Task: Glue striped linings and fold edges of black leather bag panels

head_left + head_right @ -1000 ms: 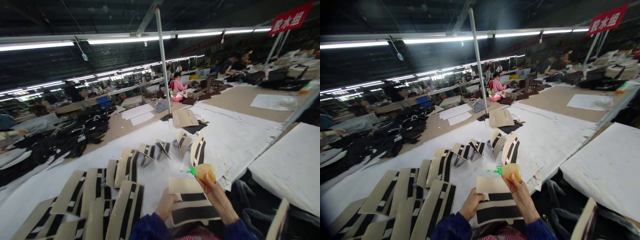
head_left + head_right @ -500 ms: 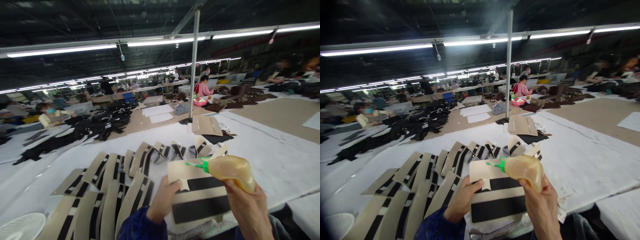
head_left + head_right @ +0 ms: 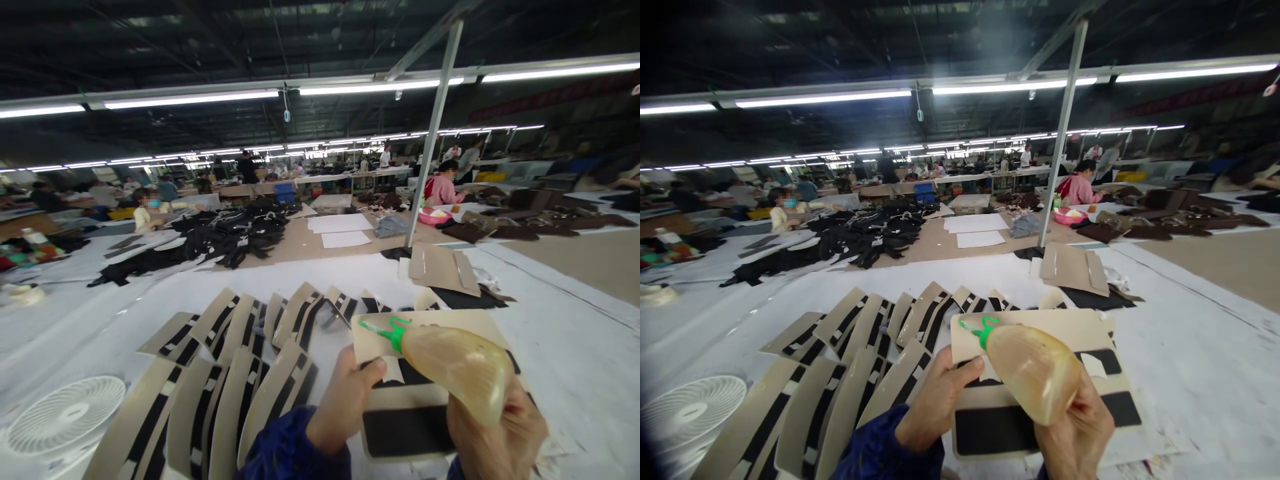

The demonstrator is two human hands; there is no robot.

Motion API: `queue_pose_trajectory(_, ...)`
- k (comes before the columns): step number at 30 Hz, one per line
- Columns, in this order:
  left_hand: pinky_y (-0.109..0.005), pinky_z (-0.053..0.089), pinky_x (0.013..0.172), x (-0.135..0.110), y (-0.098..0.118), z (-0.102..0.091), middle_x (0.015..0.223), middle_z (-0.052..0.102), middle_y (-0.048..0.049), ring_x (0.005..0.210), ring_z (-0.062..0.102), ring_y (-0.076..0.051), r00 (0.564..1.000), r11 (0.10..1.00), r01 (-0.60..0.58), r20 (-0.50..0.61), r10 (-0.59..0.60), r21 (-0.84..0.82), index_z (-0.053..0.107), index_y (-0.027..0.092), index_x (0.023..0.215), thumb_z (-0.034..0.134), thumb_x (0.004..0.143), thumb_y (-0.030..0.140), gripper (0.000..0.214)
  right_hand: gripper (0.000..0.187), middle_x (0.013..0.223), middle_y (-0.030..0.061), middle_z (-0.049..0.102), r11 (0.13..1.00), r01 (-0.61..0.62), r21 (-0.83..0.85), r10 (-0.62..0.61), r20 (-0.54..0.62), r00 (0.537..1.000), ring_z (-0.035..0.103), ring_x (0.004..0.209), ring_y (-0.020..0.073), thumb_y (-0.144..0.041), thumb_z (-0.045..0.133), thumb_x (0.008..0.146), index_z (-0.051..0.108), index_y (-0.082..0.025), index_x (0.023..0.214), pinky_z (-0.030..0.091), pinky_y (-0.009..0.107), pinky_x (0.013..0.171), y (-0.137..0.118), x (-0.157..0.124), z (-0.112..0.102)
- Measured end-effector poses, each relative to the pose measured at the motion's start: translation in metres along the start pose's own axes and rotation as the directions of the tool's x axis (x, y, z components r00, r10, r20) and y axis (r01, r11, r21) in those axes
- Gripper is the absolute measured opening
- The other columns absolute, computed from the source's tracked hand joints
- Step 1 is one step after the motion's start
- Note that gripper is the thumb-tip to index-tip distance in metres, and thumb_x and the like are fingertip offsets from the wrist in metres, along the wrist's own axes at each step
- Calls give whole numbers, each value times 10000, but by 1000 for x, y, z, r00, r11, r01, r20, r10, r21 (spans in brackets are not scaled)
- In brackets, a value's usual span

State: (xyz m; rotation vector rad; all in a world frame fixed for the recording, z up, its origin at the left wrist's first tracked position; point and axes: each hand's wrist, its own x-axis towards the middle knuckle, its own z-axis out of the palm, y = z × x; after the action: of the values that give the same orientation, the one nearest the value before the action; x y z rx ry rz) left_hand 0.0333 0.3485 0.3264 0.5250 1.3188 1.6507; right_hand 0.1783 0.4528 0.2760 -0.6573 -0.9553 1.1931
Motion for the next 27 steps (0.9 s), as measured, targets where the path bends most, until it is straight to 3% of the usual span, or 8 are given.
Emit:
queue_pose_trajectory(4, -291, 499, 730, 1, 6, 5, 847, 723, -38, 822, 640, -210, 998, 998, -56, 29, 56, 21, 721, 173, 956, 742, 748, 320, 256, 197, 592, 4, 607, 990, -96, 105, 88, 75, 993, 534, 523, 150, -419, 728, 733, 644, -253, 667, 526, 289, 529, -1, 2, 15)
queue_pose_trajectory(7, -296, 494, 721, 1, 8, 8, 806, 714, -37, 807, 638, -217, 997, 996, -67, 28, 65, 53, 727, 172, 961, 711, 764, 285, 228, 198, 582, -1, 597, 986, -113, 125, 103, 81, 991, 532, 521, 149, -428, 702, 740, 636, -261, 656, 520, 283, 521, -5, 4, 21)
queue_pose_trajectory(10, -295, 494, 751, 0, 12, 9, 828, 726, -27, 828, 639, -212, 996, 993, -92, 17, 91, 78, 728, 170, 994, 667, 784, 260, 236, 170, 615, -6, 631, 992, -80, 98, 74, 64, 995, 540, 533, 147, -389, 738, 699, 636, -256, 667, 517, 279, 530, -8, 9, 20)
queue_pose_trajectory(14, -311, 498, 870, -1, 16, 10, 940, 760, -50, 938, 654, -231, 983, 980, -171, 83, 163, 99, 744, 160, 963, 641, 806, 225, 199, 189, 559, -25, 585, 997, -46, 68, 43, 46, 998, 477, 481, 117, -339, 772, 660, 619, -232, 631, 457, 252, 469, -9, 11, 21)
queue_pose_trajectory(18, -326, 513, 865, 0, 17, 10, 958, 770, -53, 912, 670, -236, 985, 984, -167, 48, 163, 69, 733, 158, 1007, 657, 809, 221, 221, 202, 608, -19, 622, 997, 41, 60, -39, -30, 999, 495, 513, 116, -346, 805, 633, 644, -226, 663, 448, 244, 497, -9, 6, 23)
queue_pose_trajectory(22, -321, 493, 922, 3, 13, 10, 1036, 765, -60, 986, 660, -235, 972, 971, -223, 90, 215, 84, 729, 142, 1059, 634, 843, 226, 250, 205, 614, -24, 610, 991, 134, -17, -134, -17, 991, 496, 530, 112, -320, 823, 658, 655, -211, 700, 445, 241, 520, -4, 0, 22)
queue_pose_trajectory(25, -312, 487, 927, 5, 8, 10, 1062, 762, -65, 988, 657, -229, 971, 967, -236, 66, 231, 94, 727, 143, 1065, 630, 850, 222, 249, 248, 676, -8, 643, 967, 228, -115, -239, -98, 966, 519, 587, 128, -297, 853, 623, 693, -185, 776, 450, 251, 549, 0, -1, 23)
queue_pose_trajectory(27, -312, 487, 919, 5, 7, 9, 1052, 762, -70, 965, 660, -224, 966, 962, -255, 72, 249, 97, 727, 139, 1060, 621, 859, 231, 245, 294, 699, -3, 653, 961, 228, -158, -247, -110, 963, 517, 600, 132, -297, 879, 580, 705, -169, 779, 439, 255, 543, 1, 0, 26)
